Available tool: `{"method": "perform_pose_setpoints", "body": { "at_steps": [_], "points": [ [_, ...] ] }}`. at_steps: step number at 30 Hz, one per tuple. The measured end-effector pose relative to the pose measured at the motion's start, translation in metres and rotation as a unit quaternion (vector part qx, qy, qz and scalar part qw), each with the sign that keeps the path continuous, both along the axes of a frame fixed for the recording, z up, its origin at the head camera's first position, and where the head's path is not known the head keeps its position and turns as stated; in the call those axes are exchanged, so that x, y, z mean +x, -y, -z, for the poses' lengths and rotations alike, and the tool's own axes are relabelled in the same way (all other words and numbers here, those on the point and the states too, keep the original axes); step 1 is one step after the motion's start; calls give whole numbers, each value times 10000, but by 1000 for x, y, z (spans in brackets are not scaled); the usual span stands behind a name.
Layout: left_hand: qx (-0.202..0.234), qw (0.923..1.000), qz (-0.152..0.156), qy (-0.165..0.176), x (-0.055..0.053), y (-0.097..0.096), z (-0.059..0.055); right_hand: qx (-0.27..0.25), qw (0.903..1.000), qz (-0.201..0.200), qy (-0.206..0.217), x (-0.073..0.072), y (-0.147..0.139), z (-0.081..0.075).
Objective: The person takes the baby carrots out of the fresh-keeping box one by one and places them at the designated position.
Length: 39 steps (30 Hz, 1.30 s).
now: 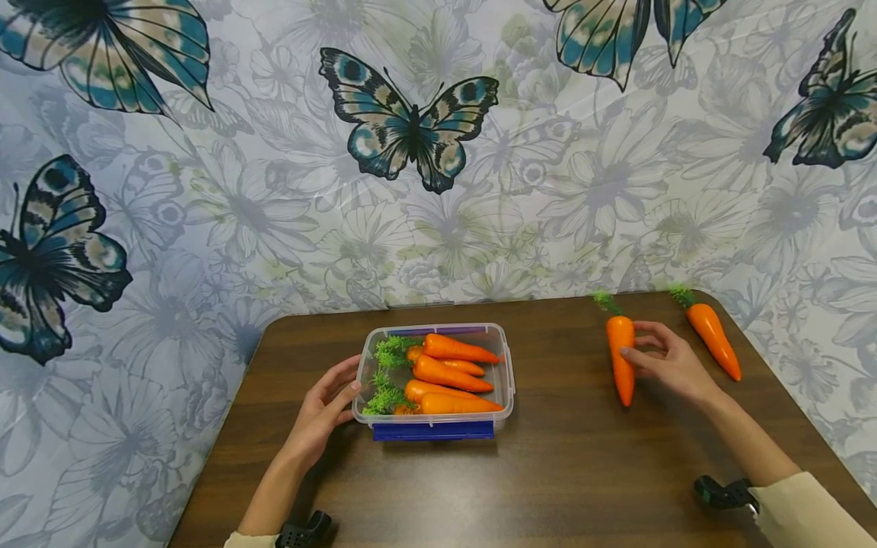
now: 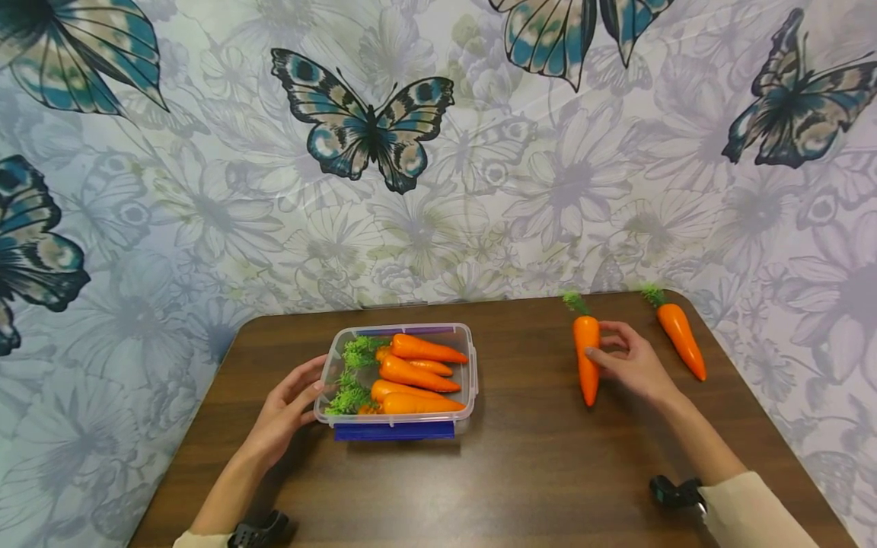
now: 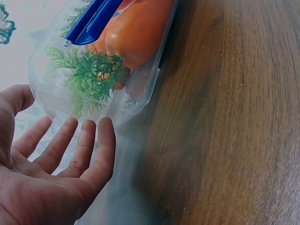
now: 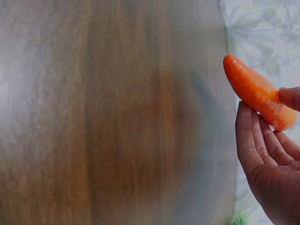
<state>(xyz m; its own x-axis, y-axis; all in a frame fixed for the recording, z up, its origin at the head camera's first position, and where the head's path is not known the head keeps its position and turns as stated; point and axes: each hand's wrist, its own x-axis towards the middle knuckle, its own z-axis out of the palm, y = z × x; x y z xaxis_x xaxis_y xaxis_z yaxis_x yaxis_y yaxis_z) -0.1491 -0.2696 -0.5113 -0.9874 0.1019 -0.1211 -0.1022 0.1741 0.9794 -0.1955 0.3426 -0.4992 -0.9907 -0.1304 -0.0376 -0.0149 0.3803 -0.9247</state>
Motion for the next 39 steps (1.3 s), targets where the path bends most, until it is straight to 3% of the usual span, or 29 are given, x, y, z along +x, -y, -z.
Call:
{"method": "perform_pose_setpoints", "body": {
  "at_steps": [6,15,30,39],
  "points": [
    [20,10000,-12,5,0,0,-1,341,9994,93,66,-3,-6,4],
    [41,10000,-23,26,0,0,-2,287,9994,153,143,-9,-20,7],
    [89,10000,18,10,0,0,-2,932,9950,330,146,-22,-38,5],
    [71,10000,16,-7,-1,0,-2,1112,9929,227,359,-32,-48,4]
  ]
}}
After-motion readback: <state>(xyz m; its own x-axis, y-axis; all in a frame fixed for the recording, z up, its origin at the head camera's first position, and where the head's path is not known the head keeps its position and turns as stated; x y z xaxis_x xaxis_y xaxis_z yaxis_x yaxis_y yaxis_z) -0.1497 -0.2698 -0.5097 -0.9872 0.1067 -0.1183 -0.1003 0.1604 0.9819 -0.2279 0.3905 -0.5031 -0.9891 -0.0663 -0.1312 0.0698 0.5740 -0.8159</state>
